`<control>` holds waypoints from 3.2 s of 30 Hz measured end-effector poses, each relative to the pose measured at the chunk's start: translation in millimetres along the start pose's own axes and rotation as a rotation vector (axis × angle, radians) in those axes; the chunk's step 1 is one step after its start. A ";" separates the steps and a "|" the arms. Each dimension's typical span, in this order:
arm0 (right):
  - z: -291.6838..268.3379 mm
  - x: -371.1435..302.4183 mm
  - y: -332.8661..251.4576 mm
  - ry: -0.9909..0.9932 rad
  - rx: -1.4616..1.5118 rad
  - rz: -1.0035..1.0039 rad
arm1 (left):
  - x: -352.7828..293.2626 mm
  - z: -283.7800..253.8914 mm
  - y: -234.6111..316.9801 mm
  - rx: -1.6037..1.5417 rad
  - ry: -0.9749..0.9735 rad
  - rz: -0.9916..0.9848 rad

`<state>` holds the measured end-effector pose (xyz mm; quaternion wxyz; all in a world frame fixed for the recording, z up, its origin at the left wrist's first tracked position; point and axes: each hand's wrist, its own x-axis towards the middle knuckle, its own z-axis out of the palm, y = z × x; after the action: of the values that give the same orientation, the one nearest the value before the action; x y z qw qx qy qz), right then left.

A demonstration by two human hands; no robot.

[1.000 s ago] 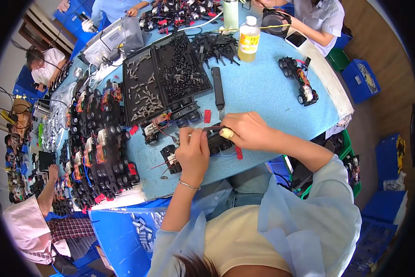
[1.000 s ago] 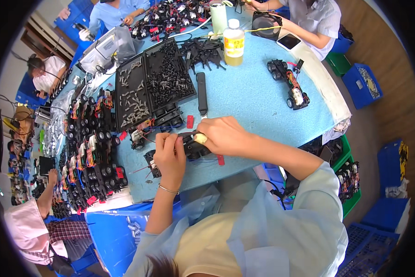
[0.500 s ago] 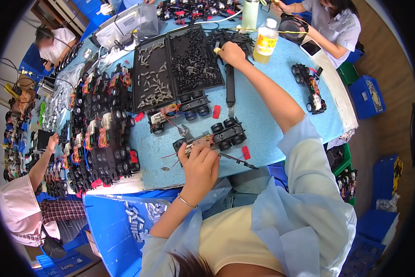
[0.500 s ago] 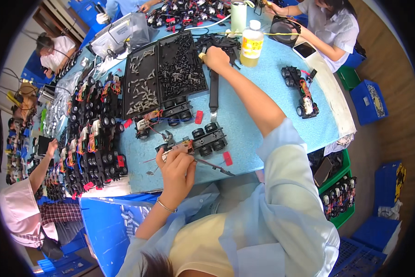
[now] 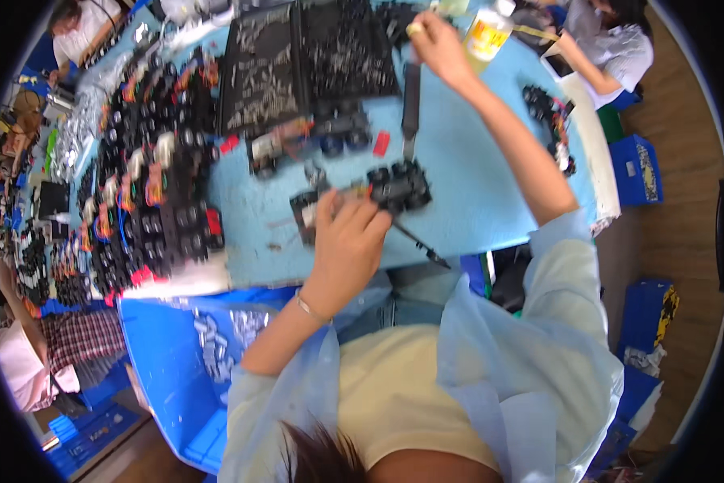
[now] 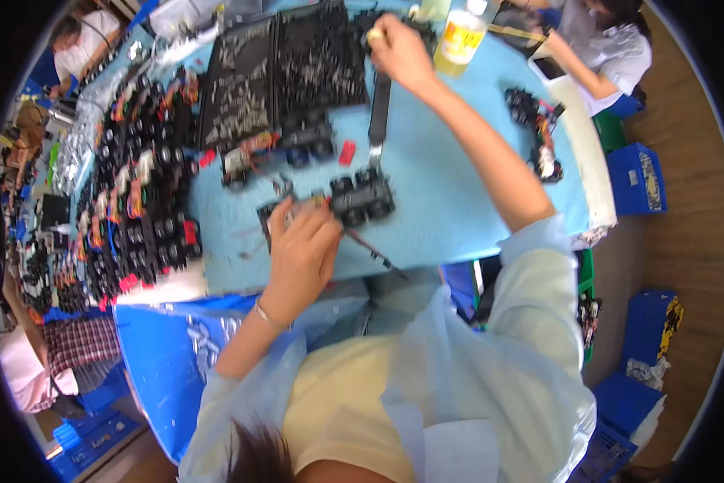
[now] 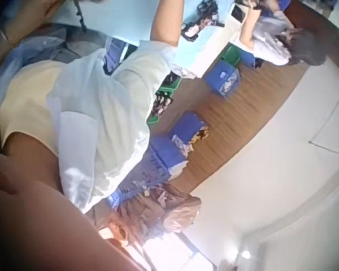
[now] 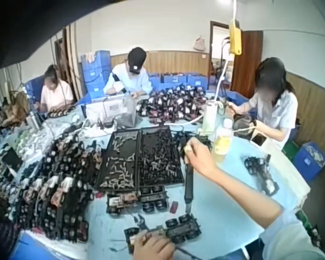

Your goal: The person assembles toy vehicle chassis by connecting plastic parts, routing wires, and attaching components to each chassis by hand, then places the assembled chassis in a row on the table.

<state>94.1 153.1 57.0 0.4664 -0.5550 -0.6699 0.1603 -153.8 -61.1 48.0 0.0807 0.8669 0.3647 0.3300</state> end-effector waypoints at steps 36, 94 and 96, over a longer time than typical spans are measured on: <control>4.6 -150.3 -83.5 -0.623 -0.275 -0.191 | -26.1 17.2 -12.5 -0.164 -0.033 -0.165; -0.9 -155.3 -71.9 -0.641 -0.091 -0.303 | -22.7 14.1 -6.9 -0.090 -0.034 -0.121; -1.6 -156.1 -76.7 -0.627 -0.193 -0.385 | -23.7 15.5 -8.1 -0.100 -0.034 -0.119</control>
<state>41.8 -12.4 44.2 0.2059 -0.3843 -0.8842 0.1678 -160.9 -70.0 20.9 0.1494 0.8440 0.3975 0.3276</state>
